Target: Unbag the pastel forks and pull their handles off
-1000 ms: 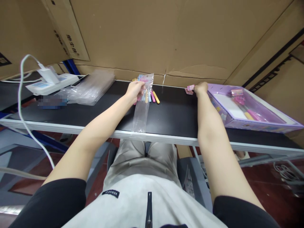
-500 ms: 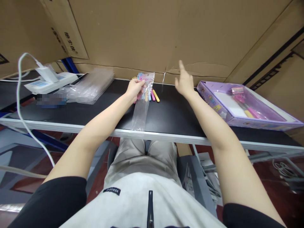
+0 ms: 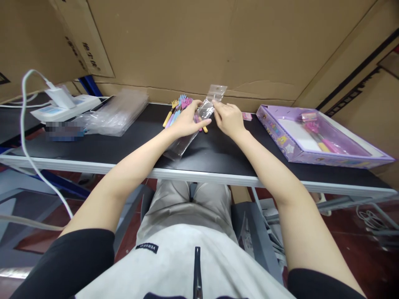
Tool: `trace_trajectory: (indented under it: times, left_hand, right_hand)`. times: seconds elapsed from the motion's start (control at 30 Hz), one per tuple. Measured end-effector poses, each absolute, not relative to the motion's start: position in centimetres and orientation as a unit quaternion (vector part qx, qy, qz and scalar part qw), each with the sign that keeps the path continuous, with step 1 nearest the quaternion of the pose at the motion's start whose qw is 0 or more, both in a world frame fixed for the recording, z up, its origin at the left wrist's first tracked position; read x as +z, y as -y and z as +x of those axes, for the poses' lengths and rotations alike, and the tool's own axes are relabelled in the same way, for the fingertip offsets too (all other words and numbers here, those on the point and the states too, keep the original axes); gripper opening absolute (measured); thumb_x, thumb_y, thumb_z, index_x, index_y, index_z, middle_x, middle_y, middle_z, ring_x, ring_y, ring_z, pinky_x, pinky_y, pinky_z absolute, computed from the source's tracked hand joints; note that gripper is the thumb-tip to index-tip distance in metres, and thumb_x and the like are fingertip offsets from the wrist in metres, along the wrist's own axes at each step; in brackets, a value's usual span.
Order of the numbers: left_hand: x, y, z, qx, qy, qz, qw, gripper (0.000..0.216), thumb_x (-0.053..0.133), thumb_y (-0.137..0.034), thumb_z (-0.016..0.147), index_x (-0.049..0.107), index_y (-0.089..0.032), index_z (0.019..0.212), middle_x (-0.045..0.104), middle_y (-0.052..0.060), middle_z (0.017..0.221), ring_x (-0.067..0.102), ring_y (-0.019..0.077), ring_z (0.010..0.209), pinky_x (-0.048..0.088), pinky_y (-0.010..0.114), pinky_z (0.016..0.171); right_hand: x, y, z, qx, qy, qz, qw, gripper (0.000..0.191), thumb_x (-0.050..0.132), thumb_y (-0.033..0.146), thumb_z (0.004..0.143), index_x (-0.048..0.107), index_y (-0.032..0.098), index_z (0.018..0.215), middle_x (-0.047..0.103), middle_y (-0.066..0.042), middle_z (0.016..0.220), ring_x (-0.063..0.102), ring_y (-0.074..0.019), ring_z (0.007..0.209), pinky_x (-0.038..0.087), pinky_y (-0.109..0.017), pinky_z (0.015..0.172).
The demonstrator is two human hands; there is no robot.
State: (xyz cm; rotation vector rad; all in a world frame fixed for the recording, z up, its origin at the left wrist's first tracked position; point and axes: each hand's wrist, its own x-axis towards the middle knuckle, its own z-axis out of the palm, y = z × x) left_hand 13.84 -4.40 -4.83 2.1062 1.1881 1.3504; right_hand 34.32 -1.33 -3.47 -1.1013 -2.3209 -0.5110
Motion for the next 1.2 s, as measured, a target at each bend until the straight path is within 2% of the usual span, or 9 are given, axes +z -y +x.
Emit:
trace_trajectory:
  times: [0.1,0.23,0.4,0.5,0.63,0.77,0.83,0.97,1.2]
  left_hand:
    - [-5.3,4.2,13.7,0.423,-0.391,0.811,0.102,0.071,0.083,-0.036,0.076,0.051,-0.019,0.137,0.065,0.014,0.13,0.061,0.0344,0.128,0.046,0.047,0.113]
    - [-5.5,4.0,13.4,0.385,-0.411,0.825,0.047,0.068,0.071,-0.025,0.08,0.049,-0.021,0.143,0.06,0.013,0.138,0.061,0.032,0.127,0.048,0.046,0.112]
    - [-5.2,4.1,12.9,0.373,-0.459,0.806,0.013,0.061,0.064,-0.025,0.085,0.05,-0.023,0.144,0.058,0.013,0.137,0.062,0.0326,0.124,0.05,0.047,0.108]
    - [-4.6,3.5,11.7,0.383,-0.49,0.783,-0.009,0.063,0.064,-0.03,0.085,0.049,-0.023,0.146,0.055,0.015,0.139,0.058,0.0368,0.129,0.048,0.051,0.109]
    - [-2.4,2.1,7.9,0.414,-0.552,0.723,-0.033,0.071,0.067,-0.046,0.083,0.048,-0.025,0.148,0.052,0.016,0.145,0.046,0.0425,0.143,0.038,0.061,0.116]
    - [0.5,2.0,3.2,0.387,-0.633,0.67,-0.015,0.085,0.062,-0.064,0.082,0.039,-0.03,0.155,0.048,0.01,0.153,0.023,0.0353,0.159,0.024,0.059,0.121]
    - [1.2,2.4,1.3,0.383,-0.676,0.629,-0.023,0.089,0.066,-0.068,0.078,0.041,-0.026,0.153,0.043,0.012,0.158,0.02,0.0386,0.158,0.022,0.062,0.12]
    - [0.6,2.9,-1.9,0.363,-0.74,0.566,-0.031,0.091,0.075,-0.07,0.071,0.051,-0.014,0.139,0.039,0.017,0.157,0.03,0.0481,0.148,0.022,0.068,0.118]
    - [-1.9,1.4,-6.0,0.294,-0.782,0.547,0.056,0.097,0.081,-0.091,0.035,0.055,-0.017,0.093,0.053,0.014,0.142,0.024,0.0474,0.145,0.006,0.068,0.12]
  right_hand:
    - [-2.9,1.4,35.0,-0.192,0.829,-0.454,0.265,0.054,0.029,0.025,0.108,0.053,0.012,0.154,0.065,-0.019,0.141,0.064,-0.0279,0.131,0.044,-0.048,0.111]
    - [-2.5,1.6,35.4,-0.188,0.81,-0.491,0.259,0.056,0.027,0.025,0.108,0.048,0.012,0.158,0.064,-0.019,0.143,0.067,-0.0298,0.124,0.049,-0.045,0.106]
    - [-2.8,1.7,35.3,-0.165,0.794,-0.526,0.254,0.07,0.033,0.029,0.105,0.017,0.01,0.171,0.045,-0.02,0.161,0.069,-0.0352,0.119,0.053,-0.052,0.103]
    - [-3.3,1.4,35.3,-0.132,0.814,-0.519,0.224,0.076,0.035,0.03,0.104,0.007,0.011,0.172,0.03,-0.017,0.169,0.063,-0.0362,0.13,0.052,-0.054,0.108]
    - [-4.3,1.1,35.1,-0.073,0.854,-0.499,0.129,0.072,0.042,0.031,0.104,0.02,0.012,0.17,0.02,-0.014,0.173,0.04,-0.0328,0.153,0.041,-0.052,0.122]
    - [-5.2,0.7,34.8,0.004,0.854,-0.52,0.023,0.062,0.037,0.033,0.108,0.035,0.01,0.166,0.026,-0.014,0.171,0.03,-0.0304,0.159,0.03,-0.051,0.129]
    - [-5.5,0.4,34.7,0.027,0.852,-0.522,0.006,0.06,0.033,0.033,0.11,0.039,0.009,0.164,0.03,-0.015,0.169,0.031,-0.0293,0.159,0.028,-0.048,0.13]
    - [-5.9,-0.3,34.9,0.025,0.858,-0.512,0.02,0.059,0.035,0.035,0.11,0.044,0.009,0.162,0.034,-0.016,0.167,0.033,-0.0276,0.158,0.029,-0.044,0.13]
    - [-6.7,-1.2,35.4,0.013,0.868,-0.494,0.042,0.058,0.037,0.038,0.11,0.048,0.01,0.159,0.039,-0.015,0.164,0.038,-0.0275,0.155,0.033,-0.046,0.128]
